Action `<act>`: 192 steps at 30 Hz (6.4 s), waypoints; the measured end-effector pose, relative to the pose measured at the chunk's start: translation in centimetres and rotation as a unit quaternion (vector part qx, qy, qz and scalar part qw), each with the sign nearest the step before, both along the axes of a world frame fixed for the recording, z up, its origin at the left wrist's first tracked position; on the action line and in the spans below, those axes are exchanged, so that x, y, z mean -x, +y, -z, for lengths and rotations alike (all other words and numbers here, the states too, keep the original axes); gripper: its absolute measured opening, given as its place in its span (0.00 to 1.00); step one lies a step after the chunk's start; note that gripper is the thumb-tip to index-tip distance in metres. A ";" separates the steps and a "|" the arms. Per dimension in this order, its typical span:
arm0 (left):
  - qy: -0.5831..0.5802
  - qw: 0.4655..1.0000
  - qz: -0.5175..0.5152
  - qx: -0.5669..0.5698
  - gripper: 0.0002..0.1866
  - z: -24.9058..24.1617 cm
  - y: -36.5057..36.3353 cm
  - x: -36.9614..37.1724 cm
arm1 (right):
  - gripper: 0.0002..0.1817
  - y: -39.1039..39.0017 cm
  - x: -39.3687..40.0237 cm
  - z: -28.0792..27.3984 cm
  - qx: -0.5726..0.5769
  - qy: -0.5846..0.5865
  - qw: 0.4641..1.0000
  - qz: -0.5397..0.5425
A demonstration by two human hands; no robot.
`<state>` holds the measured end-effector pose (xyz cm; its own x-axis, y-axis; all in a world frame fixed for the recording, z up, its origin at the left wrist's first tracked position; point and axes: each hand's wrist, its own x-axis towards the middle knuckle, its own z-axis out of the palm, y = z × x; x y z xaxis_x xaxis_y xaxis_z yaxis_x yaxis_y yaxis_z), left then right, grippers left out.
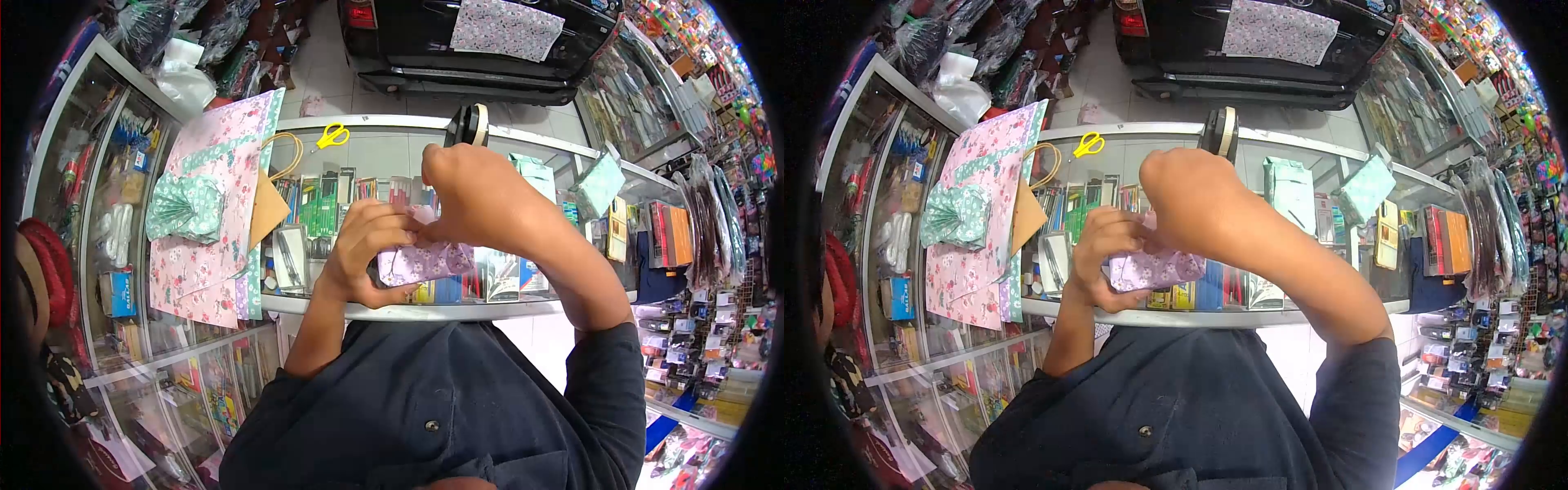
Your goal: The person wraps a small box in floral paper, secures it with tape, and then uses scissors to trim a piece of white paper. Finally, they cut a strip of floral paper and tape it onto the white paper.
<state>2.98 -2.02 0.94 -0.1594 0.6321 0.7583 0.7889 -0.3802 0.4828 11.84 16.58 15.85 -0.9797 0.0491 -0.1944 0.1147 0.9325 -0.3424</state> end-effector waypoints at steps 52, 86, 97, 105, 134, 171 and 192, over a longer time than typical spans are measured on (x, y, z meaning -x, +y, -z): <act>-0.116 0.959 -0.079 0.247 0.41 -4.9 -2.9 -2.0 | 0.42 2.1 -9.4 8.4 0.259 0.164 0.951 0.033; -0.066 0.945 -0.314 0.057 0.34 1.0 -16.4 0.5 | 0.58 -3.6 -7.4 13.3 0.421 0.163 0.876 0.167; -0.083 0.835 -0.525 0.139 0.30 0.5 -20.6 7.1 | 0.65 -9.0 -2.8 14.7 0.127 0.258 0.950 0.124; -0.037 0.819 -0.570 0.052 0.41 2.7 -20.3 10.6 | 0.15 -16.4 2.7 9.0 0.370 0.257 0.888 0.097; -0.076 0.815 -0.571 -0.056 0.33 4.5 -19.7 10.5 | 0.30 -24.7 13.6 16.9 0.316 0.181 0.899 0.244; -0.107 0.831 -0.546 -0.011 0.29 4.8 -19.8 10.4 | 0.11 -13.0 -1.8 5.8 0.387 0.405 0.678 0.476; -0.120 0.813 -0.569 -0.027 0.31 3.9 -18.9 10.1 | 0.13 -16.1 37.2 15.8 -0.116 0.158 0.958 -0.207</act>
